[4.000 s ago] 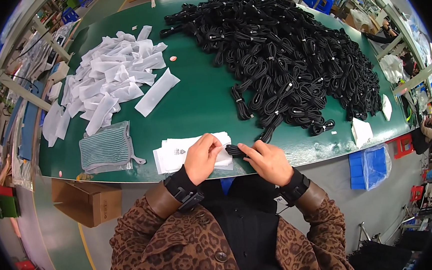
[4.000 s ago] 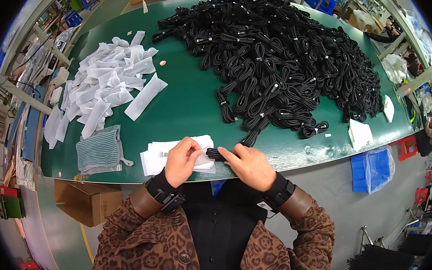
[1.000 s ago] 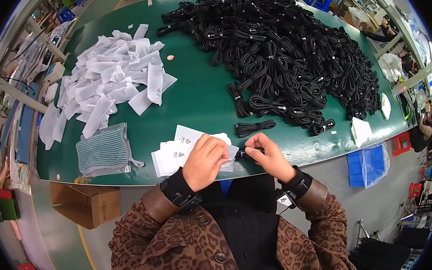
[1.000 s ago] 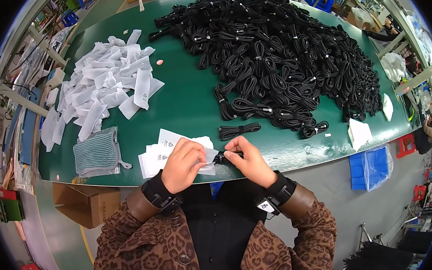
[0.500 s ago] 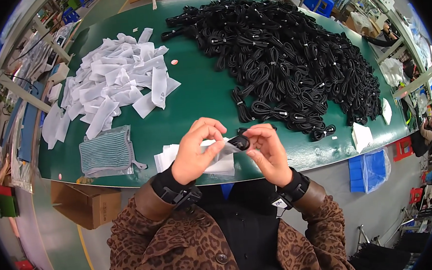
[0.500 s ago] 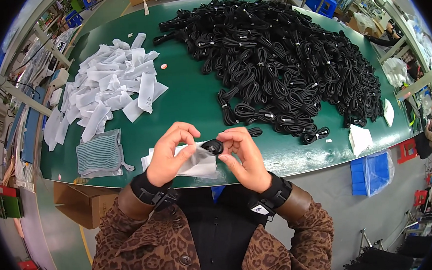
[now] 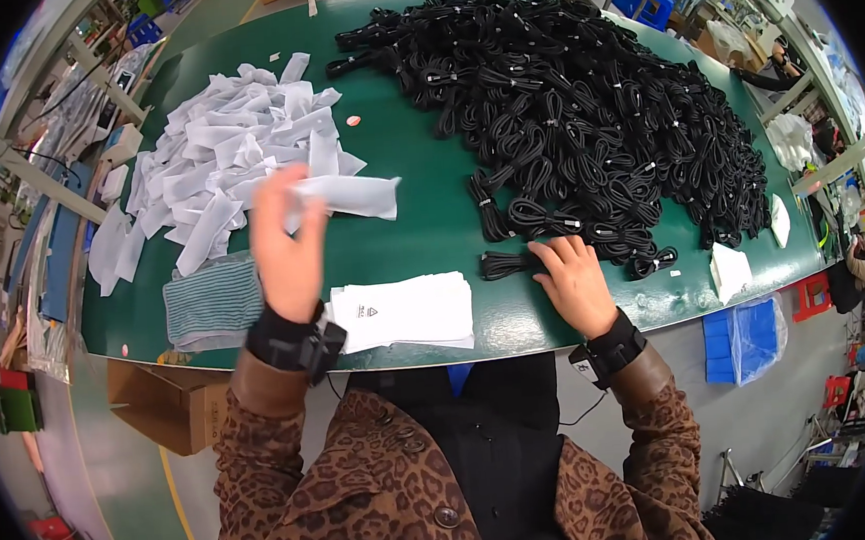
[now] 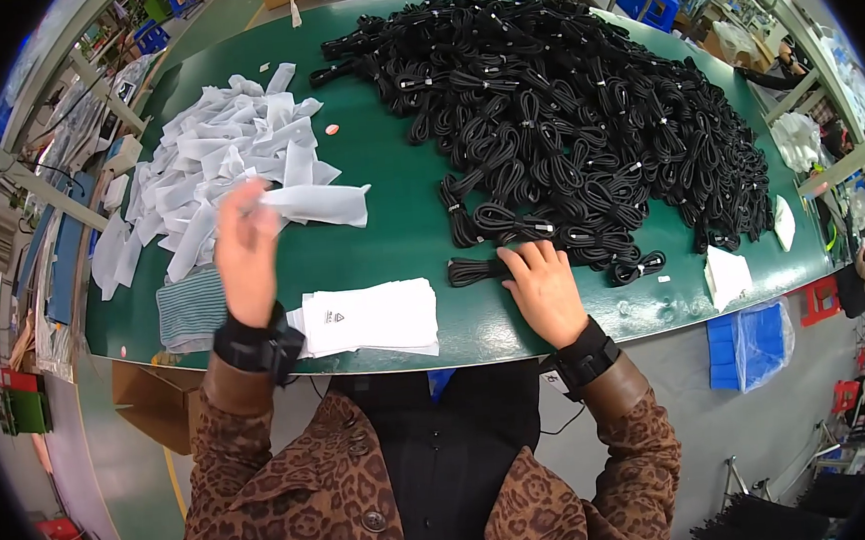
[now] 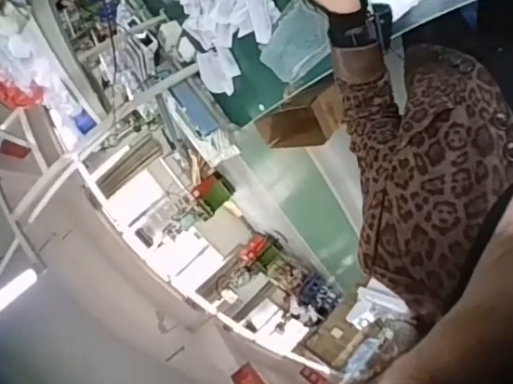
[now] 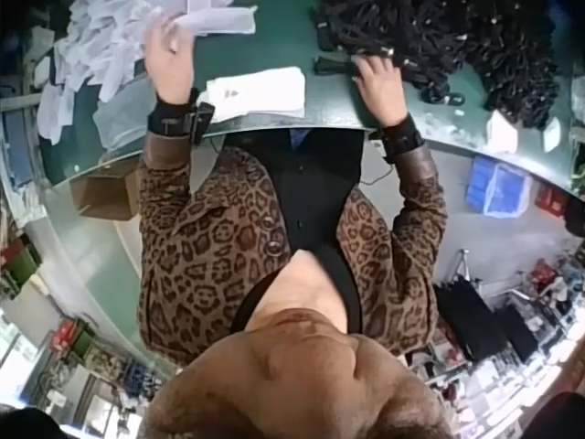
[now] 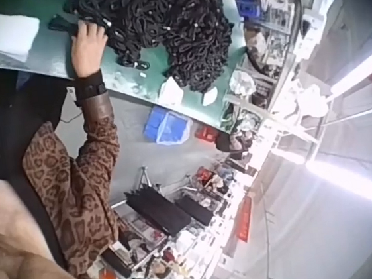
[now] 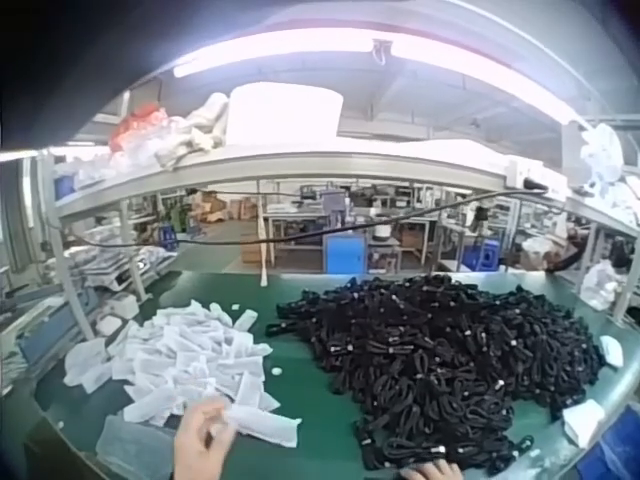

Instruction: The person packages black cables by hand, picking up a cable from a pile, sliding it into a white plastic sleeve, and setting the packaged item aside.

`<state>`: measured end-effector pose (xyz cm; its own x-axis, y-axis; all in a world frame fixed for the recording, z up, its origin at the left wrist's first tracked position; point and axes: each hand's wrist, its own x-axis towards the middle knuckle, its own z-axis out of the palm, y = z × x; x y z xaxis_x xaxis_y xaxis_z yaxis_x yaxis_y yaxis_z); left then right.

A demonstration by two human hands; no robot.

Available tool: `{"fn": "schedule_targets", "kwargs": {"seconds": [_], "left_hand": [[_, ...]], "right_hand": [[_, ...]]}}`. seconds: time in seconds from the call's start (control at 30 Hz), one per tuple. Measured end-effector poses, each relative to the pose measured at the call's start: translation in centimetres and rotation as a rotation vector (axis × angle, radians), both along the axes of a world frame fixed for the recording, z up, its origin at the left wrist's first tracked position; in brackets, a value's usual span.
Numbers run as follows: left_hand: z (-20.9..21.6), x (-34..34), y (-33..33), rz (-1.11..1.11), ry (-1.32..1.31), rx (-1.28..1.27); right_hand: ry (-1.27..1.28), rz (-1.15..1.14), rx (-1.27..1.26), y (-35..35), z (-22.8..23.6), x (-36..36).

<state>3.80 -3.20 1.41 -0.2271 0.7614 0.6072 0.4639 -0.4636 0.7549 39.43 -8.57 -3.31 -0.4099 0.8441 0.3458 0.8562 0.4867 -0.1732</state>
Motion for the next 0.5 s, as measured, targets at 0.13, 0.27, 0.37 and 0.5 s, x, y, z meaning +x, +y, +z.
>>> {"fn": "schedule_targets", "kwargs": {"seconds": [0.13, 0.27, 0.37, 0.5], "left_hand": [[-3.2, 4.1, -5.0, -0.569, 0.3, -0.195], [-5.4, 7.2, -6.8, -0.642, 0.475, -0.172], [-6.2, 7.9, -7.4, -0.566, 0.584, -0.174], [-7.2, 8.0, -7.3, -0.536, 0.589, -0.193]], "right_hand": [[0.065, 0.008, -0.06, -0.7, -1.4, -0.4], [0.199, -0.022, -0.163, -2.0, -1.6, -1.5], [0.299, -0.016, -0.196, -3.0, -1.7, -2.3], [0.414, 0.054, -0.169, -4.3, -0.9, -3.0]]}}
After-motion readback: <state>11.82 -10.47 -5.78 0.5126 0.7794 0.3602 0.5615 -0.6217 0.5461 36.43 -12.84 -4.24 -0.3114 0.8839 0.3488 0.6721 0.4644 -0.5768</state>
